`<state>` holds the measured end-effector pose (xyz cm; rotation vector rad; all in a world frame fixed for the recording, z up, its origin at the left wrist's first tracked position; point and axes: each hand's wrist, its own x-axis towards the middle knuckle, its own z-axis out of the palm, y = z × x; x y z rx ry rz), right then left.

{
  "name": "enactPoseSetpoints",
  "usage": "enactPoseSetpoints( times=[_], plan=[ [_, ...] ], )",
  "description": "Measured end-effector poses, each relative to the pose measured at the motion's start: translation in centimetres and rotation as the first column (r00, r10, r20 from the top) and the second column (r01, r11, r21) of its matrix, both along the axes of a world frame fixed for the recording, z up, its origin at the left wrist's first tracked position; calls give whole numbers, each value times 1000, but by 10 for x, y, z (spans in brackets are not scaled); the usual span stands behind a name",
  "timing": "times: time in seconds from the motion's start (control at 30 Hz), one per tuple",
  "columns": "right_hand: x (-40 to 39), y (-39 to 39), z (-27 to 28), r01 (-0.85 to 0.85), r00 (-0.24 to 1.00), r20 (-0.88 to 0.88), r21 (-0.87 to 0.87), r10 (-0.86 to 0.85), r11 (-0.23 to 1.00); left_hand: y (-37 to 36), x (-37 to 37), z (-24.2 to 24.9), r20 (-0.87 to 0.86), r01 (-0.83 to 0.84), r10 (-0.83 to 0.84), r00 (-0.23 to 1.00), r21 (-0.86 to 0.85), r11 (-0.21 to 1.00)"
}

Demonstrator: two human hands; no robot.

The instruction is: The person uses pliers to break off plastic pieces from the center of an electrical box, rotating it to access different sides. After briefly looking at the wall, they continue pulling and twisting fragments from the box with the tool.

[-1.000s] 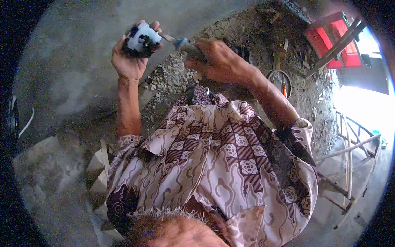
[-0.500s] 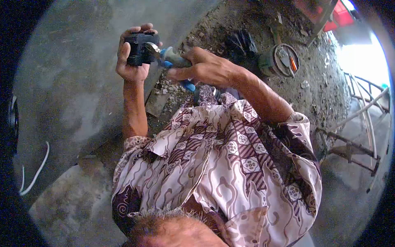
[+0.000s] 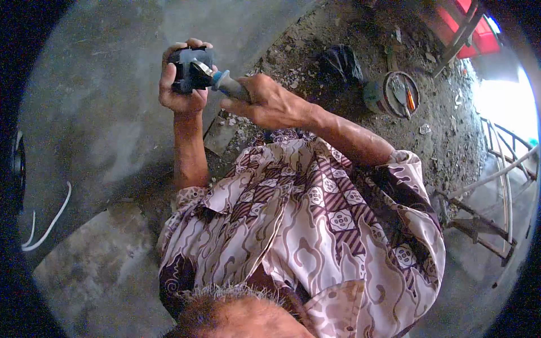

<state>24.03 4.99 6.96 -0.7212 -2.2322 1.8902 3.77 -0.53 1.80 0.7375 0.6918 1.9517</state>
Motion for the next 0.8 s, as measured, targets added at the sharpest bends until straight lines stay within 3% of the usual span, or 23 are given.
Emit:
enactPoseSetpoints(
  times=[0.13, 0.2, 0.4, 0.47, 0.57, 0.63, 0.67, 0.73, 0.8],
  plan=[
    [-2, 1, -3, -22, 999, -38, 16, 23, 1000, -4, -6, -5, -87, 16, -17, 996, -6, 1000],
    [-3, 6, 2, -78, 995, 59, -34, 80, 996, -5, -4, -2, -14, -40, 39, 999, -42, 998],
    [-7, 29, -2, -185, 978, 74, -110, 194, 976, -7, -22, 0, -107, -7, 3, 994, -40, 999],
    [-9, 25, -13, -154, 988, -17, -59, 153, 986, -12, -38, -5, -187, 52, -48, 981, 15, 999],
    [-10, 35, -4, -293, 956, -70, -172, 285, 941, -16, -44, 0, -256, 106, -100, 962, 8, 994],
    [-8, 38, 6, -401, 904, -43, -424, 425, 812, -17, -49, 8, -259, 111, -108, 960, -2, 994],
    [-8, 39, 5, -401, 906, -50, -418, 420, 815, -15, -55, 15, -322, 186, -183, 929, -21, 982],
    [-8, 39, 1, -602, 783, -52, -319, 620, 732, -14, -60, 24, -396, 252, -247, 884, -42, 967],
    [-2, 40, -5, -658, 745, -176, -355, 644, 664, -5, -65, 37, -47, 273, -271, 962, 71, 959]
  ],
)
